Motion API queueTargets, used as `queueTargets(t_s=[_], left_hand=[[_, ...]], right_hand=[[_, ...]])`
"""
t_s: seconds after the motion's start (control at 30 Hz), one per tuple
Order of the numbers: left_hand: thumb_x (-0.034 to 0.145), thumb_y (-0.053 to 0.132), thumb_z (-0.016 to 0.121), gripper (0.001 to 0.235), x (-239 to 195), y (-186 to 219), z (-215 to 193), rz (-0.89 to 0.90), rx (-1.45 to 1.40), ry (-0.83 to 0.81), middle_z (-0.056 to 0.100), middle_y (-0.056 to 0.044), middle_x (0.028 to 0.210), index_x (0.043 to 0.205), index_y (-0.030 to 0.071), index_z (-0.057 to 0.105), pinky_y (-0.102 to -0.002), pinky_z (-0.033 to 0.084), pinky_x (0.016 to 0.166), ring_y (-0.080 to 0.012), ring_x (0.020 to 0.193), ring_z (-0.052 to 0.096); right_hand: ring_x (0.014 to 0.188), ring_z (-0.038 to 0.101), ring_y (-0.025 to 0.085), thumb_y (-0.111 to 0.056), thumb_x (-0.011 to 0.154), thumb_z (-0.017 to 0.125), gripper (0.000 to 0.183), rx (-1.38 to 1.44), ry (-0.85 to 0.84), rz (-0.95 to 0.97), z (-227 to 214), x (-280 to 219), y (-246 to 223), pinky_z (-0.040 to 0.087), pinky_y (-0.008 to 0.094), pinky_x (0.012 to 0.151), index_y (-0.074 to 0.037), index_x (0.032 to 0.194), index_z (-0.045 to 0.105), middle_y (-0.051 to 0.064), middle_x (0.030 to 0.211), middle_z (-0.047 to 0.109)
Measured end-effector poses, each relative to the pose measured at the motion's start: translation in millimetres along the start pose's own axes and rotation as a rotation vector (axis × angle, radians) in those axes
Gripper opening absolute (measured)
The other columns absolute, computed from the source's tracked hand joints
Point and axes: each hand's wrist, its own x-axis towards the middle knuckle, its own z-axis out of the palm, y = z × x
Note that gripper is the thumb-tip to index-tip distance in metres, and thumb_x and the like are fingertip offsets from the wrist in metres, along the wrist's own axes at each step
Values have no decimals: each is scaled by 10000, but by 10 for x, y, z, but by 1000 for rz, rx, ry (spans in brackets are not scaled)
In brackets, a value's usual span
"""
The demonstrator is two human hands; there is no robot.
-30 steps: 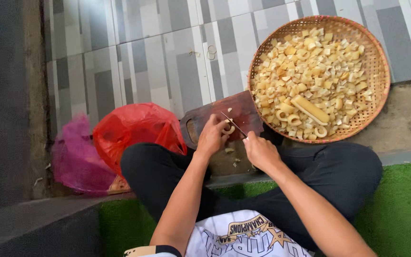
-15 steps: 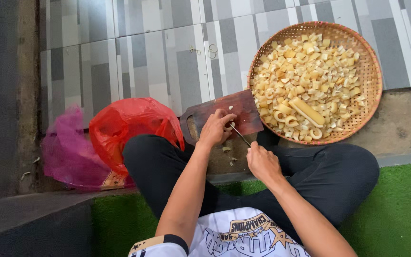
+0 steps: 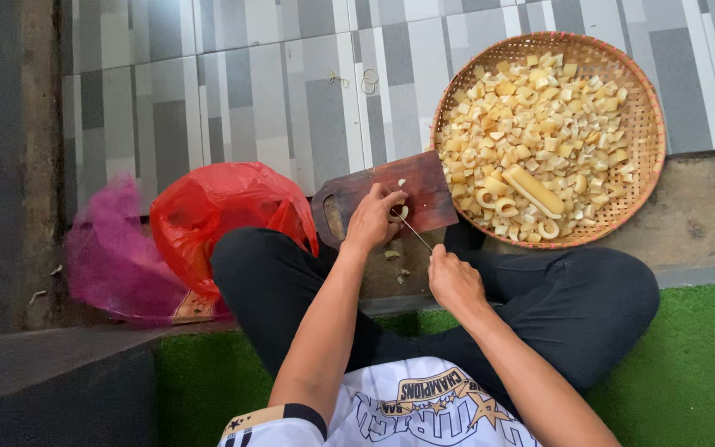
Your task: The person sits on the floor and uses a knife to slice a pale yellow vegetable into small pieces on a wooden cutting board. The chopped pieces are transferred into a large woven basket.
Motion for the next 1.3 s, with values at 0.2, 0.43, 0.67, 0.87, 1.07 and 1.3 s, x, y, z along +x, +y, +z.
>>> queueTargets(t_s=[0.2,0.43,0.67,0.87,1.07,1.3], left_hand=[[655,20,831,609,1,-14,50,-21,30,-4,587,-133,1169,1235,150,700,-451,535,882,-368,1039,641],[780,40,791,514,-18,65,0,-117,57,-7,591,-119,1222,1267,167,690,-465,547,888,-354,1076,655],[595,24,795,785,-15,85,-203,-190,36,-45,522,-153,1321,1348,169,627,-488,517,847,-423,1112,606],[780,65,811,266,-43,-62,-132,-96,-14,52,604,-95,1280,1028,82,716,-450,536,893,-363,1092,660],[672,58,859,280,-40,-138,-71,-221,-26,0,583,-148,1143,913,42,716,-445,541,850,-358,999,653],[727,3,807,197,-36,-239,1,-186,-4,-6,588,-131,1124,911,57,763,-413,563,852,-322,981,671]], right_hand=[[876,706,499,-169,996,463,164,22,-113,53,132,89,41,549,611,772,-12,1036,485,300,931,710],[830,704,497,-255,1035,455,248,102,-155,74,67,106,-2,537,615,758,-8,1037,488,280,849,713],[794,691,516,-285,1017,483,255,165,-63,68,-48,81,-14,535,621,742,-34,1001,525,305,814,706],[750,687,512,-301,1017,489,252,130,51,18,2,67,10,539,621,712,-50,1005,518,285,792,711],[715,689,495,-290,1020,491,248,82,113,-59,18,62,5,548,606,668,-47,971,507,239,781,712],[714,692,481,-277,1027,481,254,73,71,-82,-6,45,-15,549,593,655,-31,967,493,234,787,707]])
